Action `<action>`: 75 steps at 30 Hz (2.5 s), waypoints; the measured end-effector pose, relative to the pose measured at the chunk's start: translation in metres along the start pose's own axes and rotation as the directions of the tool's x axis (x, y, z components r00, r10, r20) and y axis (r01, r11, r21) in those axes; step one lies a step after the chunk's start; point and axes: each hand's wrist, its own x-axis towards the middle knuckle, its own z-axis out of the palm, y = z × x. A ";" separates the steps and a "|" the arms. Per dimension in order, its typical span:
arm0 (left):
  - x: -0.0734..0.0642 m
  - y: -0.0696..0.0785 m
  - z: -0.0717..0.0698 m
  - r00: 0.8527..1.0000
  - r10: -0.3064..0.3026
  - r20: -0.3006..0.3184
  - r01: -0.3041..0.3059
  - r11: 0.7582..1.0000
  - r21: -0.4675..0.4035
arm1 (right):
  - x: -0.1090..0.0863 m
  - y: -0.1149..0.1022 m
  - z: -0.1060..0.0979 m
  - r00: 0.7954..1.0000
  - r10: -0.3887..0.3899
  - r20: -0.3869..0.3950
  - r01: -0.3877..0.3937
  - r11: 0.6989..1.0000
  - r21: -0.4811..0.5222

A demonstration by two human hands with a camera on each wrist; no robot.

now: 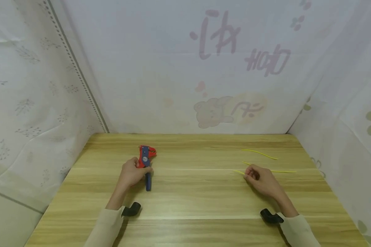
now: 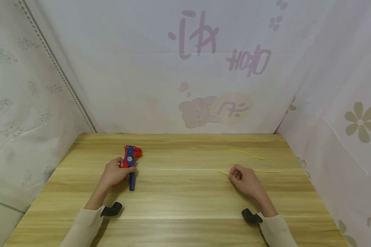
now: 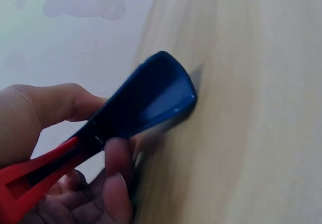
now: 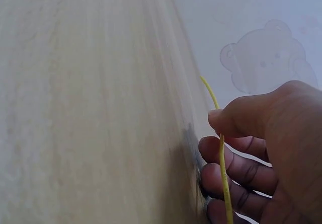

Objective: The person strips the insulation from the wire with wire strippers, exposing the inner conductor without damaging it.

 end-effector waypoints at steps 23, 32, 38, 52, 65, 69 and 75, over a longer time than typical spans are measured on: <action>-0.002 -0.010 0.001 0.996 0.078 0.038 -0.068 0.973 -0.220 | 0.007 -0.002 0.003 1.000 0.009 -0.028 -0.007 0.997 0.074; -0.001 -0.012 0.005 0.982 0.129 0.140 -0.062 0.912 -0.406 | 0.011 -0.001 0.004 1.000 0.026 -0.003 -0.026 0.997 0.073; 0.001 -0.016 0.010 0.957 0.210 0.202 -0.065 0.829 -0.556 | 0.013 -0.006 0.006 0.998 0.050 0.023 -0.052 0.995 0.090; -0.003 -0.016 0.015 0.915 0.315 0.252 -0.013 0.648 -0.762 | 0.023 -0.017 0.011 1.000 0.000 0.029 -0.004 0.992 0.125; -0.004 -0.012 0.024 0.900 0.338 0.274 0.000 0.629 -0.777 | 0.028 -0.026 0.010 0.999 -0.030 0.033 0.024 0.987 0.157; -0.005 -0.010 0.028 0.884 0.363 0.295 -0.023 0.664 -0.747 | 0.030 -0.030 0.011 0.999 -0.038 0.022 0.034 0.987 0.154; -0.005 -0.008 0.034 0.875 0.391 0.286 -0.062 0.676 -0.734 | 0.035 -0.037 0.010 0.999 -0.044 0.023 0.040 0.986 0.163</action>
